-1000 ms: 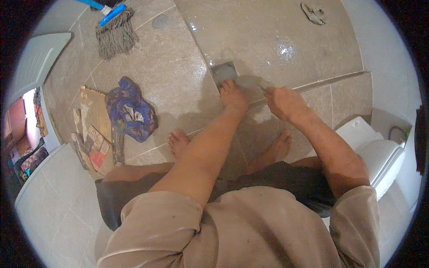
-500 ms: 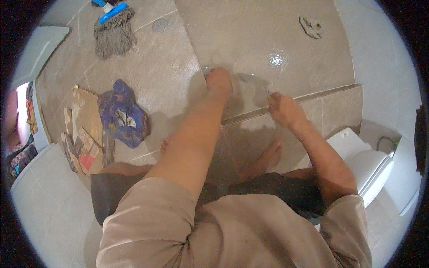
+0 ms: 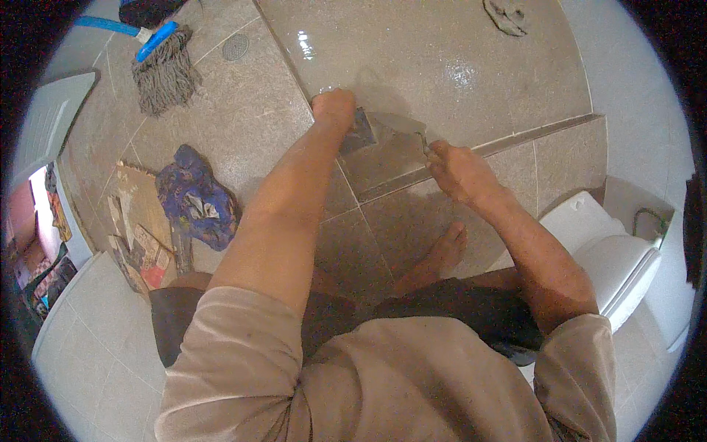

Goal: The person kneels on a tiled floor and uses a trowel to apply grout into the gaps between floor tiles. They then use a cloth to wipe the excess grout from the tile surfaces and clean the area around a floor drain.

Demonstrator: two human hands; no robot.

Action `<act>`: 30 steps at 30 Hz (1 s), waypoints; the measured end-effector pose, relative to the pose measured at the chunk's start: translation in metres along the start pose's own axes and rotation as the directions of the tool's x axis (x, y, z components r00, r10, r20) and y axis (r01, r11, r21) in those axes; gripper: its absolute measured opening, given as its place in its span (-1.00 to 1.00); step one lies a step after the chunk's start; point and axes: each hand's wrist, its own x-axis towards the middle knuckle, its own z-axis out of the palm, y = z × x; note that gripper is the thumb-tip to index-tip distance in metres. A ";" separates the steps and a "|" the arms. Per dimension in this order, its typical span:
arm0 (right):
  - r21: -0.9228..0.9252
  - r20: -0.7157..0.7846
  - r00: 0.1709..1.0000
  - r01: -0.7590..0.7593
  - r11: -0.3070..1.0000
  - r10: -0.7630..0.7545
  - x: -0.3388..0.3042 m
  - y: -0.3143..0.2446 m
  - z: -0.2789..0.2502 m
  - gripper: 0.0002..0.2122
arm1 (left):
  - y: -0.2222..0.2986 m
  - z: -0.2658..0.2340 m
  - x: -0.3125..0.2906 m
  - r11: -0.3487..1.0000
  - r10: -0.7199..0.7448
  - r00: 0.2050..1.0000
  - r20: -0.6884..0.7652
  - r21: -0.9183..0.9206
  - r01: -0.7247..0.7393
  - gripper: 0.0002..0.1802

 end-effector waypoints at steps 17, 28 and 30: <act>0.019 -0.043 0.988 -0.147 0.989 0.148 0.010 0.001 -0.010 -0.65 | 0.047 0.048 -0.045 0.973 -0.102 0.993 -0.052 -0.213 0.089 -0.47; 0.014 -0.181 0.980 -0.085 0.996 0.086 0.008 0.009 -0.013 -0.63 | 0.117 0.105 -0.103 0.928 0.074 0.939 -0.336 -0.322 -0.188 -0.13; 0.023 -0.216 0.975 -0.041 0.999 0.045 0.007 0.013 -0.011 -0.63 | 0.124 0.086 -0.102 0.913 -0.208 0.969 -0.134 -0.382 0.143 -0.11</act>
